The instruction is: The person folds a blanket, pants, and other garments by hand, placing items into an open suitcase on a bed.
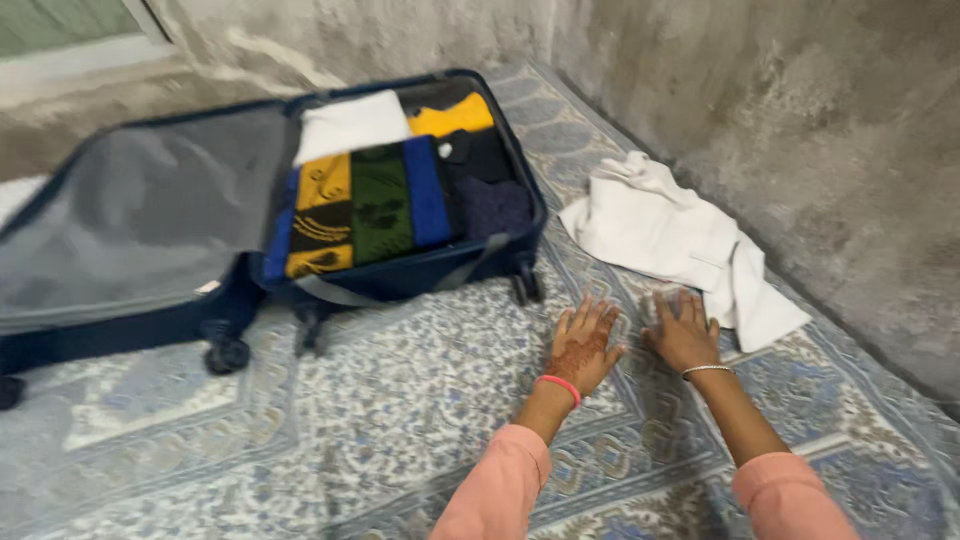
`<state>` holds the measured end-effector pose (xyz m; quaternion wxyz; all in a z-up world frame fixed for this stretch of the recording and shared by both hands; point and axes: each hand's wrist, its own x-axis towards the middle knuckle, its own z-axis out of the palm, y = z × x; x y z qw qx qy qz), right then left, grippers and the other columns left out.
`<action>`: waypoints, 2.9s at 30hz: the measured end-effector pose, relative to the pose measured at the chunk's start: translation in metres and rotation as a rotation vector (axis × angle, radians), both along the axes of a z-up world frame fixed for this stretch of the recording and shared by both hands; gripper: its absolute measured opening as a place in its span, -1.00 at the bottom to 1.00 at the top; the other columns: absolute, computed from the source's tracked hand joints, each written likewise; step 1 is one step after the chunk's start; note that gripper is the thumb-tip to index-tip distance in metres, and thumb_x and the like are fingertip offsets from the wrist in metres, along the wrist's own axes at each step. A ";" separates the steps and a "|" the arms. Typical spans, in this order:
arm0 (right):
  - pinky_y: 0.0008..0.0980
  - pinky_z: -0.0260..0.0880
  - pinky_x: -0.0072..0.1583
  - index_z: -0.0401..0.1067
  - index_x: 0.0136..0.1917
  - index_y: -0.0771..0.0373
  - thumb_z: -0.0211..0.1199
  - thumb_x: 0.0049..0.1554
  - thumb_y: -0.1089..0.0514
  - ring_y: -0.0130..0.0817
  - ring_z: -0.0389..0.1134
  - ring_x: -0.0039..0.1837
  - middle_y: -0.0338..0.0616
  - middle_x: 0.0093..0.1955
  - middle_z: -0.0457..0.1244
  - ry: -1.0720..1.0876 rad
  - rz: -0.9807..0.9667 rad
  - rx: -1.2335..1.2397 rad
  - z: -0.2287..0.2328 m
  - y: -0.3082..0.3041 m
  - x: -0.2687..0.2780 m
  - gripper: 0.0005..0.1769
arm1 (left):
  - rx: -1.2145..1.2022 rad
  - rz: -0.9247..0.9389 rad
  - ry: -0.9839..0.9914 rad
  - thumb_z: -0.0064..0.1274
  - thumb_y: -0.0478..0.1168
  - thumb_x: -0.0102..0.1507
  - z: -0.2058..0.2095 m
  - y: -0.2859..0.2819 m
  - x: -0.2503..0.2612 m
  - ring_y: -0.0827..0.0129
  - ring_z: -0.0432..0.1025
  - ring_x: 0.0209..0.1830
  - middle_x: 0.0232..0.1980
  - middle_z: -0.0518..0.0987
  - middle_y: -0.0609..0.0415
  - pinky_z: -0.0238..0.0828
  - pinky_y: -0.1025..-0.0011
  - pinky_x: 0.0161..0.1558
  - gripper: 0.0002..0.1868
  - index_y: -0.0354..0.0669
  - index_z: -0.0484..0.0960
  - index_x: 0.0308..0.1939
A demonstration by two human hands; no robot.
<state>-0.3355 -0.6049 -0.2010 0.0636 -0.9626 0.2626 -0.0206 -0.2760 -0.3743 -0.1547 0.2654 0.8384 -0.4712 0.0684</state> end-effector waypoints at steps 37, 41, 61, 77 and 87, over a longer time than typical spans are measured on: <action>0.05 0.39 -0.05 0.46 -0.03 0.26 0.27 0.05 0.05 0.20 0.41 -0.09 0.15 -0.10 0.38 -0.614 0.235 0.189 0.011 0.166 -0.068 -0.72 | -0.300 -0.016 -0.121 0.05 -0.46 0.02 -0.009 0.070 -0.073 0.05 0.13 0.61 0.57 0.30 -0.03 0.03 0.11 0.53 -0.04 0.01 0.23 0.54; -0.03 0.42 -0.10 0.53 -0.05 0.24 0.32 -0.01 0.00 0.11 0.44 -0.11 0.09 -0.16 0.40 -0.600 0.327 0.278 0.042 0.202 -0.061 -0.67 | -0.401 -0.118 0.066 0.06 -0.48 0.13 0.000 0.119 -0.058 0.09 0.47 0.27 0.25 0.58 0.02 0.35 0.18 0.34 -0.07 0.17 0.24 0.57; -0.01 0.16 0.40 0.35 0.45 0.01 0.34 0.08 -0.02 0.02 0.15 0.44 0.08 0.42 0.16 -0.518 0.573 0.390 0.042 0.280 -0.004 -0.33 | -0.826 1.108 0.192 0.25 -0.18 0.22 -0.099 0.479 0.103 -0.04 0.36 0.12 0.12 0.51 -0.25 0.24 0.11 0.19 -0.51 -0.31 0.46 0.14; -0.01 0.18 0.31 0.22 0.49 0.18 0.22 0.07 0.19 0.03 0.10 0.23 0.10 0.24 0.21 -0.662 0.330 0.247 0.023 0.332 -0.011 -0.29 | -0.053 0.477 -0.520 0.38 -0.11 0.01 -0.022 0.415 -0.051 0.24 0.05 0.56 0.56 0.19 0.17 -0.04 0.11 0.32 0.07 0.24 0.14 0.53; -0.15 0.24 0.43 0.39 0.37 0.16 0.03 0.05 0.53 0.00 0.27 0.41 0.07 0.38 0.26 -0.851 0.342 0.455 0.012 0.321 -0.024 -0.34 | -0.159 0.436 -0.246 0.29 -0.30 0.06 -0.012 0.414 -0.051 0.23 0.20 0.51 0.46 0.33 0.07 0.01 0.06 0.37 -0.09 0.05 0.25 0.48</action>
